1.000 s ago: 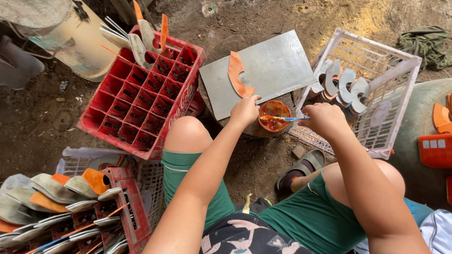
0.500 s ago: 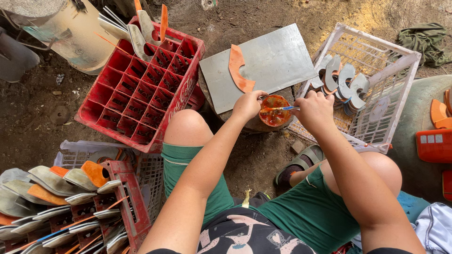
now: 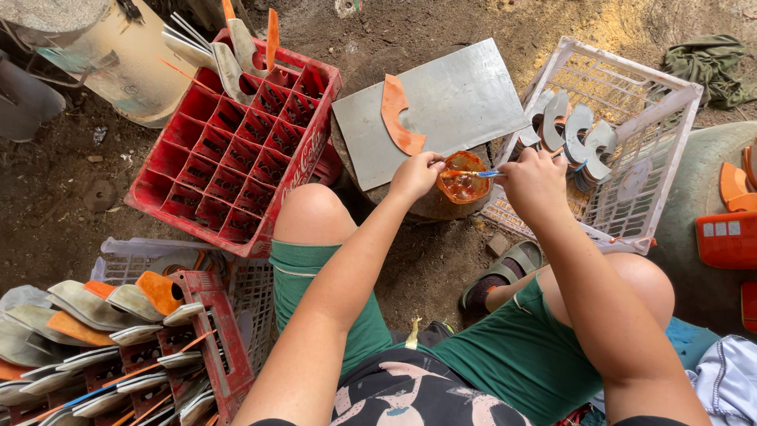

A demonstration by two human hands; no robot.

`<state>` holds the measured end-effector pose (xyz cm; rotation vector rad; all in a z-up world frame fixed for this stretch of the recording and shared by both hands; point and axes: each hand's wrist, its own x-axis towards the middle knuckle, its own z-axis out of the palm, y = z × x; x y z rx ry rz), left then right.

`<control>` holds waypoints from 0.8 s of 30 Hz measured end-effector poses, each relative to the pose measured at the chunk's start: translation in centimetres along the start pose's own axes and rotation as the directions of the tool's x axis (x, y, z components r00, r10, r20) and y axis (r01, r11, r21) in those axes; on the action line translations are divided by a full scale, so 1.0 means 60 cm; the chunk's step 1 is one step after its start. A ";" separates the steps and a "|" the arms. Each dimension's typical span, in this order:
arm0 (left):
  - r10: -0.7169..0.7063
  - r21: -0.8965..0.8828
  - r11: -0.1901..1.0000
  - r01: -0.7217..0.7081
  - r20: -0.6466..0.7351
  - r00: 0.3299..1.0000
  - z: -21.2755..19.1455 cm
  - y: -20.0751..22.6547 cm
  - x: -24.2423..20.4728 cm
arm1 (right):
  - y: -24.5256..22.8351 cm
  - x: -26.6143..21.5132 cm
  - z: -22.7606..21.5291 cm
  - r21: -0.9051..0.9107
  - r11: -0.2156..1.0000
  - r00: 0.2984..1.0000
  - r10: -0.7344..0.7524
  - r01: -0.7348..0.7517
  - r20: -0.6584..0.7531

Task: The person applies orange adhesive to curved shoe sole pieces using a toothbrush. They dip the brush into a small container of glue and spread it over the surface of each piece, then place the treated pieces into a red crate.

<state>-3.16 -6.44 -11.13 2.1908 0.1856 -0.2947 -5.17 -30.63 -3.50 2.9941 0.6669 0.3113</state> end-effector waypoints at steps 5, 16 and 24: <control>0.041 0.031 0.999 -0.041 -0.018 0.999 0.006 -0.008 0.003 | 0.012 0.000 0.008 -0.015 1.000 0.998 0.019 -0.018 0.052; 0.193 0.221 0.963 -0.156 -0.160 0.968 0.016 0.005 -0.013 | 0.044 -0.008 -0.012 0.021 0.994 0.992 0.108 -0.110 0.068; 0.135 0.051 0.990 -0.129 -0.131 0.982 0.016 -0.004 -0.004 | 0.101 -0.035 -0.113 0.394 0.901 0.977 0.211 -0.181 -0.034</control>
